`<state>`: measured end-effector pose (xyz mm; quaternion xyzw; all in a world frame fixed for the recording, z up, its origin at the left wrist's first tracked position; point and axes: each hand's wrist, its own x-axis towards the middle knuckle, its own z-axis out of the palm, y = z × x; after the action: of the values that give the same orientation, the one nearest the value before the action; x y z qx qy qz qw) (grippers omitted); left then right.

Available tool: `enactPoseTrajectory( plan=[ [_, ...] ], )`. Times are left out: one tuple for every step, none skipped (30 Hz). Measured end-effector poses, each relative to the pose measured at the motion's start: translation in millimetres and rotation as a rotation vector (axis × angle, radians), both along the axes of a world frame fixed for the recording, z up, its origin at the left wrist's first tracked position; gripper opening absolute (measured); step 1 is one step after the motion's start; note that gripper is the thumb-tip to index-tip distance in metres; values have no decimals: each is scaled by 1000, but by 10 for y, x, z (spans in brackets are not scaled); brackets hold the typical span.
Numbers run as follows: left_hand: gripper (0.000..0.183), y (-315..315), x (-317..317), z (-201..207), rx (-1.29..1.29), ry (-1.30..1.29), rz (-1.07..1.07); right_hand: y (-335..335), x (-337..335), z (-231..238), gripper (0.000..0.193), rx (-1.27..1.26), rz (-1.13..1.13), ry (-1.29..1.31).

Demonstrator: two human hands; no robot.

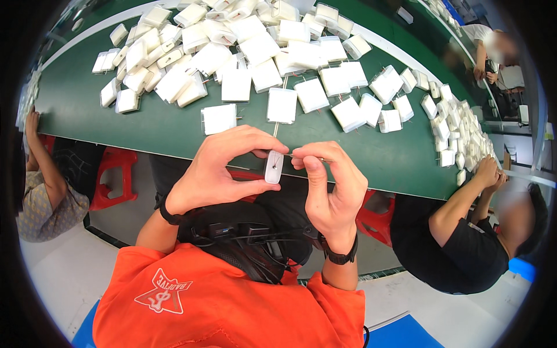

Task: Inspecting and cleaning white power adapters at an assembly line workstation using a pick tool.

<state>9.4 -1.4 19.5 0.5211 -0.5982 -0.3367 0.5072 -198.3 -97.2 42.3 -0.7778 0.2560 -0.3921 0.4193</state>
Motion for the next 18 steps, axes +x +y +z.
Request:
enactPoseTrajectory(
  plan=[
    [51, -4, 13, 7, -2, -1, 3, -13, 3, -1, 8, -13, -2, 6],
    [53, -5, 24, 16, 4, -22, -7, -21, 4, 3, 8, -15, 0, 5],
    [55, -16, 33, 31, 8, -44, -16, -34, 6, 14, 7, -28, 0, -7],
    [55, -24, 21, 44, 2, -45, -17, -53, 4, 33, 7, -44, 0, -19],
    [57, -29, -5, 36, 25, 10, 17, -82, -4, 43, 7, -59, -3, -22],
    [60, -41, -39, 30, 43, 65, 48, -114, -28, 61, 6, -54, -37, -17],
    [60, -57, -69, 1, 20, 64, 38, -145, -61, 89, 5, -54, -74, -13],
    [60, -80, -90, -47, -85, -9, 103, -172, -105, 133, 5, -92, -91, -15],
    [61, -91, -88, -109, -196, -84, 176, -215, -137, 126, 3, -153, -164, 86],
    [57, -39, -169, -24, -287, -134, 187, -258, -301, 231, 3, -253, -263, 148],
    [56, -38, -147, -45, -345, -201, 201, -352, -351, 243, 3, -374, -283, 202],
    [55, -49, -175, -76, -370, -263, 252, -437, -398, 185, 6, -494, -316, 261],
    [55, -29, -155, -71, -354, -371, 293, -497, -374, 166, 9, -528, -337, 335],
    [55, -3, -152, -53, -321, -434, 312, -516, -356, 157, 12, -545, -355, 409],
    [56, -24, -203, 6, -281, -493, 324, -542, -402, 141, 14, -533, -374, 469],
    [56, -38, -238, 47, -231, -555, 342, -573, -456, 102, 16, -511, -390, 525],
    [56, -43, -273, 60, -273, -553, 336, -572, -543, 78, 17, -485, -371, 552],
    [57, -68, -289, 65, -235, -533, 334, -566, -593, 93, 23, -463, -364, 565]
  ],
)
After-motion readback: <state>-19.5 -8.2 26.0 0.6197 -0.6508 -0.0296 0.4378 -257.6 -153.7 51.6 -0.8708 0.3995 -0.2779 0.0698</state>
